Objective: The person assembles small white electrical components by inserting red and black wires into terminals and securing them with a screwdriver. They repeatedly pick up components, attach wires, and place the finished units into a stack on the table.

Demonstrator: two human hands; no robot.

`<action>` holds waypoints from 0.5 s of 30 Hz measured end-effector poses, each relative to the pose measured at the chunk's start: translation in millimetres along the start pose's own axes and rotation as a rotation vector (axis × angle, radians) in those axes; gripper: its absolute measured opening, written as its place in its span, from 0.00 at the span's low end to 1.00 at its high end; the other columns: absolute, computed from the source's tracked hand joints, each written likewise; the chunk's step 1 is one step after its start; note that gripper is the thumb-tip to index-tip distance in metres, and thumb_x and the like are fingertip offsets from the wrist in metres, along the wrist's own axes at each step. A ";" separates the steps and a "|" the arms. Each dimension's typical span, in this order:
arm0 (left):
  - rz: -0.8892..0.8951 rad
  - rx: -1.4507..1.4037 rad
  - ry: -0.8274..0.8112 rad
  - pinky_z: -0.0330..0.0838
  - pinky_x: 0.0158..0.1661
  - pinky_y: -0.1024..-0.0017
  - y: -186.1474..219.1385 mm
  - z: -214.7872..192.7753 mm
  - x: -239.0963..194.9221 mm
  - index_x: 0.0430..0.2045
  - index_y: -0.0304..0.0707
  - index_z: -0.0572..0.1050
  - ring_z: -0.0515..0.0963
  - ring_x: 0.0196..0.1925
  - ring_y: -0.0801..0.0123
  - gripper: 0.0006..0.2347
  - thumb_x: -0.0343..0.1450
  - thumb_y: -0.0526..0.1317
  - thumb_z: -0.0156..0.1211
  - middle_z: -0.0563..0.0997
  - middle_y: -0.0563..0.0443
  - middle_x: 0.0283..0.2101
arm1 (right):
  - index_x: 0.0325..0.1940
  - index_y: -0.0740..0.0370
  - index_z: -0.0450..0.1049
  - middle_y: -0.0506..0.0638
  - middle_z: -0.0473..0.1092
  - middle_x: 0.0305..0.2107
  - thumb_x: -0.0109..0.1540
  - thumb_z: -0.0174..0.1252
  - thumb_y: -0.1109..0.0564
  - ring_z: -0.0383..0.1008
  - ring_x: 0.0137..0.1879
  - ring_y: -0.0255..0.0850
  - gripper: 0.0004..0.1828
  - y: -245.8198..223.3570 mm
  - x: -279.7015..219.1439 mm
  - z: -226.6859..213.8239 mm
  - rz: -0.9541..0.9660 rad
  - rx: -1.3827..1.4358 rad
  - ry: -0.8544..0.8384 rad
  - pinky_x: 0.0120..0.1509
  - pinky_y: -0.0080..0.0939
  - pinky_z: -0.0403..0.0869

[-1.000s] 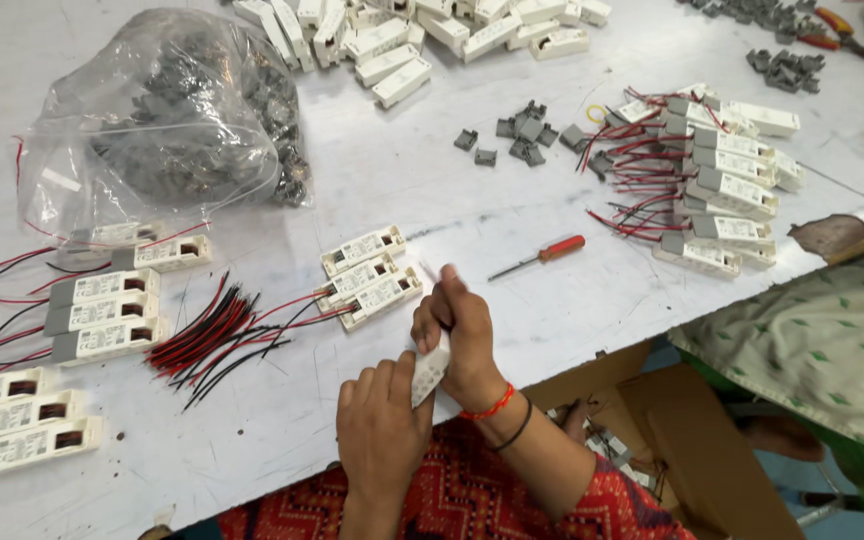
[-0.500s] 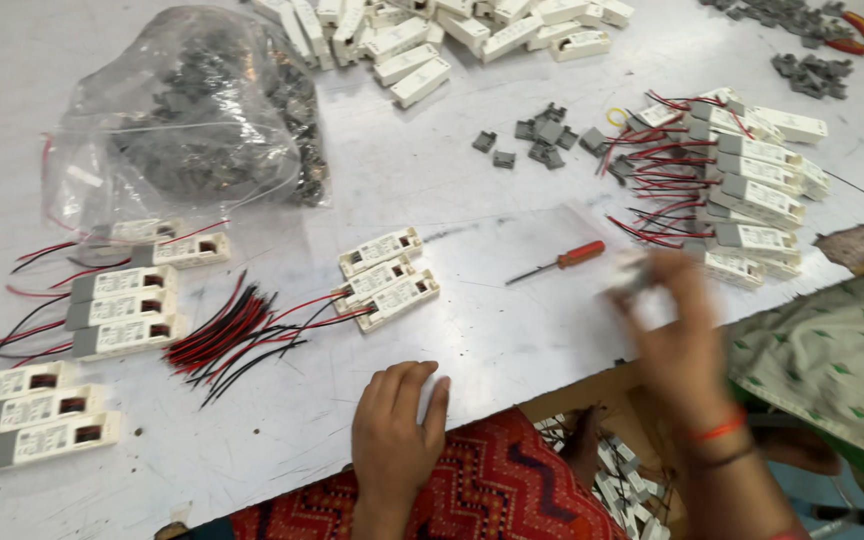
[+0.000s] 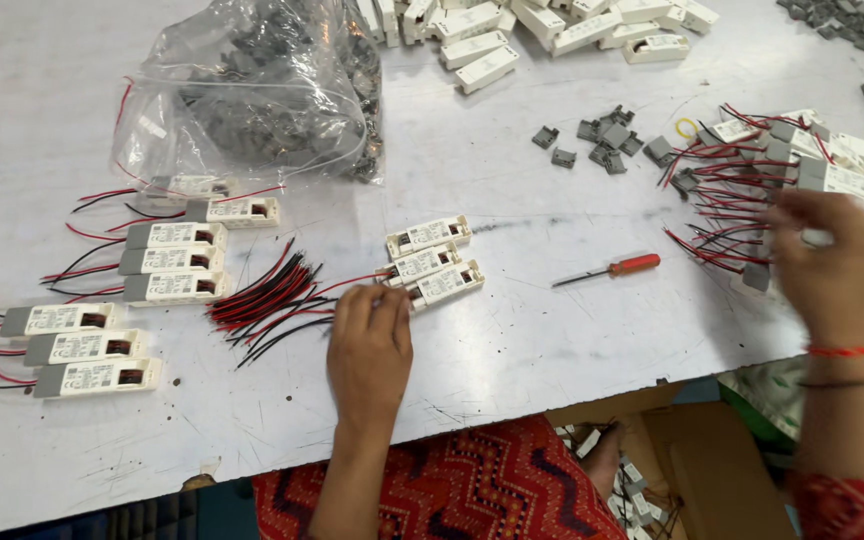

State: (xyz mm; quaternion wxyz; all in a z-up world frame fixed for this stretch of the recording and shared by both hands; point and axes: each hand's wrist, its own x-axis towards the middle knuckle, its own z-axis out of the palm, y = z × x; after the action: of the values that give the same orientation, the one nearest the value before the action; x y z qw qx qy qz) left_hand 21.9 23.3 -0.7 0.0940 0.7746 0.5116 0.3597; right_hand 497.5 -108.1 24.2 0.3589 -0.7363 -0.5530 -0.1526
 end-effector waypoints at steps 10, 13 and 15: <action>0.210 0.114 0.067 0.69 0.53 0.55 -1.9 -5.7 -13.8 0.34 0.41 0.84 0.77 0.47 0.61 0.06 0.67 0.37 0.66 0.85 0.54 0.38 | 0.52 0.60 0.81 0.59 0.71 0.44 0.62 0.66 0.53 0.75 0.50 0.54 0.16 -96.0 83.5 177.8 -0.071 0.038 -0.270 0.51 0.53 0.75; 0.267 -0.011 -0.013 0.72 0.53 0.61 4.0 -11.6 -18.6 0.33 0.41 0.84 0.78 0.48 0.63 0.04 0.69 0.37 0.66 0.85 0.55 0.38 | 0.44 0.59 0.80 0.57 0.72 0.43 0.63 0.65 0.51 0.73 0.51 0.56 0.10 -97.9 80.5 172.5 -0.153 -0.071 -0.290 0.56 0.54 0.73; 0.286 -0.120 -0.046 0.73 0.52 0.64 6.4 -15.5 -21.0 0.33 0.41 0.84 0.78 0.50 0.62 0.03 0.69 0.37 0.67 0.85 0.55 0.38 | 0.41 0.59 0.79 0.57 0.73 0.46 0.61 0.66 0.52 0.72 0.53 0.57 0.09 -101.0 67.5 159.8 -0.375 -0.093 -0.190 0.58 0.52 0.73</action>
State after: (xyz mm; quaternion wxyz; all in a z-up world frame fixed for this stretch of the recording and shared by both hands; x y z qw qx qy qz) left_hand 11.8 -1.1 4.2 0.0998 0.8407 0.3712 0.3815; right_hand 399.7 64.1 -8.8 0.2359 -0.6474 -0.7040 -0.1720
